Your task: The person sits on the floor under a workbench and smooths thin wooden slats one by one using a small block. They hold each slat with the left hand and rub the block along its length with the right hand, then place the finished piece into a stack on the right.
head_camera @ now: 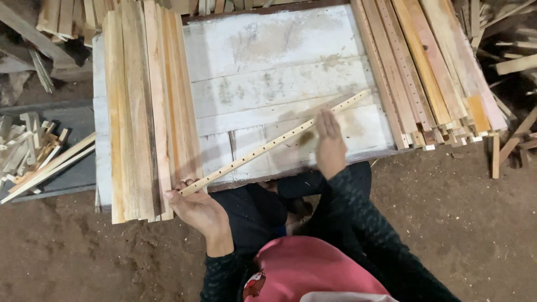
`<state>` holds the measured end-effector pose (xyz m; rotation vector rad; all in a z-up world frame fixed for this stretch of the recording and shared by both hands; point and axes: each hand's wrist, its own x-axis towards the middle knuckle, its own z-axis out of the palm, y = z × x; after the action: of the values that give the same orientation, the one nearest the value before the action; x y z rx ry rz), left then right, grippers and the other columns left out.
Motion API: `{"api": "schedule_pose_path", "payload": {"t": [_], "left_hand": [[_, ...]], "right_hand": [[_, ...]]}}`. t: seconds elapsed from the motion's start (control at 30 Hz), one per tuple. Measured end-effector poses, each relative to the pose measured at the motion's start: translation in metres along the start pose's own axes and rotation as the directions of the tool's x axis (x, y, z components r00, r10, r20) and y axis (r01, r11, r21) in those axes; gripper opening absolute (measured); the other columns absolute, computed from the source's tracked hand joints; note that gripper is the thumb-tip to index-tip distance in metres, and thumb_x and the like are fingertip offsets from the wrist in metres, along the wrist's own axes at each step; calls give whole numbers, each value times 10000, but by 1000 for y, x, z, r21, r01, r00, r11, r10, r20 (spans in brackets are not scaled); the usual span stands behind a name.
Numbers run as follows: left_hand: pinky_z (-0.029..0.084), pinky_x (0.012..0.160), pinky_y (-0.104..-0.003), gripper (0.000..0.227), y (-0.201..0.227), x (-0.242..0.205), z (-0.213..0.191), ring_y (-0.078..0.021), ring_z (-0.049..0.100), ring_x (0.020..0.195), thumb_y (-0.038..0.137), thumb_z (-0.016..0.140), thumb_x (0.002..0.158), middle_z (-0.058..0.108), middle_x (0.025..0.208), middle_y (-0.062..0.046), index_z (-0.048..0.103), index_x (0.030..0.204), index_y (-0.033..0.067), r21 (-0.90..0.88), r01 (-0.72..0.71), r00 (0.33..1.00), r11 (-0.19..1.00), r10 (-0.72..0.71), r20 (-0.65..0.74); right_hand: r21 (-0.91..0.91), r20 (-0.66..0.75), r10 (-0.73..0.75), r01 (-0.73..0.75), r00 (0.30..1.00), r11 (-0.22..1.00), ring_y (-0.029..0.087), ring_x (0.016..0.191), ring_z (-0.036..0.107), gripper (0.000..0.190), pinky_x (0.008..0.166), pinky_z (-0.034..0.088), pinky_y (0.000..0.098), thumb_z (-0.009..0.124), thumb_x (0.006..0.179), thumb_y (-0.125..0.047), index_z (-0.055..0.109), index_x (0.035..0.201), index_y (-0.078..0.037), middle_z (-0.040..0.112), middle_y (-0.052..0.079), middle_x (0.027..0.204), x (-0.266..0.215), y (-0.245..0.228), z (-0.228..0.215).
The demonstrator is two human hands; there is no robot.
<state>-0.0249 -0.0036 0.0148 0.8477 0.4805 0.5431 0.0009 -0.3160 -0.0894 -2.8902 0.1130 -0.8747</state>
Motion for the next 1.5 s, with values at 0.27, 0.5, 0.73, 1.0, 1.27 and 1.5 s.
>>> {"api": "schedule_pose_path", "payload": {"t": [0.27,0.5,0.73,1.0,1.27,1.5], "left_hand": [[485,975,-253,284,8,-5,10,-91,542,960,466,509,1063,468,967,75,444,1002,196,-34,2,1000,999,-2,3],[475,987,-285,323,-13,11,-1,-114,525,971,502,534,1050,444,978,66,426,1025,198,8,-30,999,1000,30,-14],[457,1031,-283,271,-4,6,7,-142,490,1000,415,543,1065,407,1014,30,429,1067,169,-22,-15,1000,1000,14,-8],[449,1055,-327,233,-4,6,12,-142,509,971,367,541,1079,457,984,18,450,1097,153,-24,-5,997,1000,3,-79],[411,1175,-417,330,-18,17,-8,-206,535,1081,360,635,1052,485,1092,-58,492,1176,90,-45,-19,994,999,14,-108],[464,1090,-363,253,-14,15,10,-155,530,990,355,582,1069,480,988,-9,481,1070,123,-28,-77,991,997,74,-110]], "right_hand": [[-242,53,84,-69,995,968,320,1363,563,539,1235,318,362,601,864,77,593,1403,67,655,218,1390,25,106,46],[-240,92,48,-24,995,971,300,1354,575,493,1204,355,377,591,876,70,623,1368,53,658,185,1393,14,44,18],[-270,94,69,-42,993,962,313,1371,545,506,1160,384,363,560,939,61,581,1442,10,610,183,1462,26,120,60],[-71,80,-40,45,996,996,294,1351,565,486,1142,408,372,577,949,26,606,1428,-48,631,138,1438,6,-20,12],[-166,68,44,-32,997,986,278,1323,577,404,1158,390,349,556,1012,-25,629,1409,-48,665,129,1381,24,99,64],[126,20,-71,68,997,990,358,1265,624,471,1126,440,405,531,930,108,637,1374,-10,681,191,1323,13,-81,-26]]}}
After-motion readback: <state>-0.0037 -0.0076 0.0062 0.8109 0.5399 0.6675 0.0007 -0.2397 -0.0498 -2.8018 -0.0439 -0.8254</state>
